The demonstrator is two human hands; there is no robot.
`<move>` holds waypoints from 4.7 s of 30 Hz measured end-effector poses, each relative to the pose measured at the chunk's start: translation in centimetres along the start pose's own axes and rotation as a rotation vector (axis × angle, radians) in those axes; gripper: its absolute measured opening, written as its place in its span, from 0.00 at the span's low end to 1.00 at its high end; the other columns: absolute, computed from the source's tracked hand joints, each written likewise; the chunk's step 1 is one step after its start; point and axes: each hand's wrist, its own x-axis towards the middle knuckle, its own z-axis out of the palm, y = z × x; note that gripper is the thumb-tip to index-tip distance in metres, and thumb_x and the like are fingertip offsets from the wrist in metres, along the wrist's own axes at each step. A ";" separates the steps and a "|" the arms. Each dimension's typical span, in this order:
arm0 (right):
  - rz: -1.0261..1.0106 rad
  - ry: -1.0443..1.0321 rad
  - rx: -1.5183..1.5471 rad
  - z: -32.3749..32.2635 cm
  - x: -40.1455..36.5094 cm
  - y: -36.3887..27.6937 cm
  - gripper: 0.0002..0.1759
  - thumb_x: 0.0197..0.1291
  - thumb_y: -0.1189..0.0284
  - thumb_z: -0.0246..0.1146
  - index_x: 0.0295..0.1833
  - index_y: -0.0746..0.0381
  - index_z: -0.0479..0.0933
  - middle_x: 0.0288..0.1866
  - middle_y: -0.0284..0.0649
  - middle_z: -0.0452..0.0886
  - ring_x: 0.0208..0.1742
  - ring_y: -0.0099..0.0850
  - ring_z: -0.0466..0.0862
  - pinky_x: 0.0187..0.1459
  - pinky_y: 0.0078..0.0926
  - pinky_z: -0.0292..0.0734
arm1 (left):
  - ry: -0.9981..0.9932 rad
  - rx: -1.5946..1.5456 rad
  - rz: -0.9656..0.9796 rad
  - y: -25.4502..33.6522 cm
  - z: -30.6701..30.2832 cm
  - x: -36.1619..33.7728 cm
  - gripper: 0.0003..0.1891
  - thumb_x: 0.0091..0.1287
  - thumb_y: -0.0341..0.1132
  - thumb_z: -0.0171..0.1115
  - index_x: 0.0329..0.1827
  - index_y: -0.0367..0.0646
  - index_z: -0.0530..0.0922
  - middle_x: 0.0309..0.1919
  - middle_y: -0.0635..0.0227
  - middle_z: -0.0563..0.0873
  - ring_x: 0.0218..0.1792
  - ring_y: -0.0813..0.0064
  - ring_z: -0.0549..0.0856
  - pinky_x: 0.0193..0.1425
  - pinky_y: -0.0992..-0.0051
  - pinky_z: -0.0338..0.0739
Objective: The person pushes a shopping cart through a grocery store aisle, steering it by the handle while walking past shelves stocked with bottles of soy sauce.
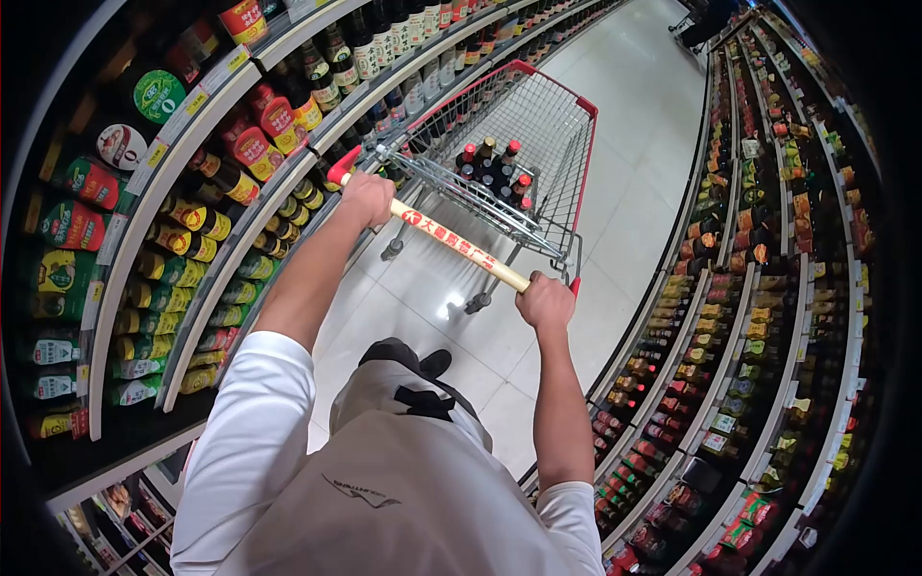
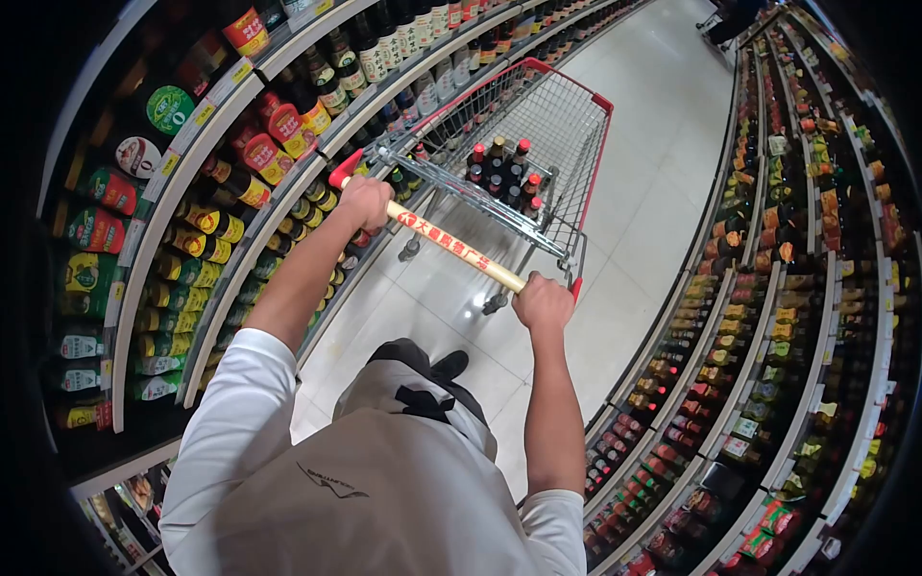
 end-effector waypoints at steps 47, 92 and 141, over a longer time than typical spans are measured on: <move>-0.209 0.099 -0.134 -6.4 25.7 9.9 0.16 0.57 0.58 0.65 0.39 0.60 0.82 0.36 0.51 0.86 0.37 0.53 0.87 0.40 0.50 0.83 | 0.299 -0.142 -0.068 3.8 -7.0 25.3 0.08 0.64 0.39 0.59 0.30 0.59 0.86 0.32 0.75 0.90 0.40 0.73 0.88 0.51 0.65 0.70; -0.189 0.184 -0.182 -13.3 45.8 17.6 0.14 0.56 0.56 0.66 0.37 0.56 0.82 0.31 0.48 0.87 0.35 0.48 0.88 0.38 0.48 0.84 | 0.101 -0.108 -0.186 8.0 -17.4 43.6 0.05 0.65 0.40 0.63 0.38 0.60 0.88 0.39 0.76 0.91 0.45 0.73 0.89 0.53 0.66 0.70; -0.215 0.132 -0.136 -17.9 58.7 21.9 0.14 0.55 0.59 0.67 0.38 0.58 0.83 0.30 0.50 0.87 0.34 0.48 0.88 0.38 0.46 0.84 | 0.633 -0.064 -0.263 10.1 -17.7 58.0 0.05 0.57 0.38 0.63 0.26 0.57 0.86 0.30 0.77 0.87 0.42 0.72 0.82 0.54 0.70 0.67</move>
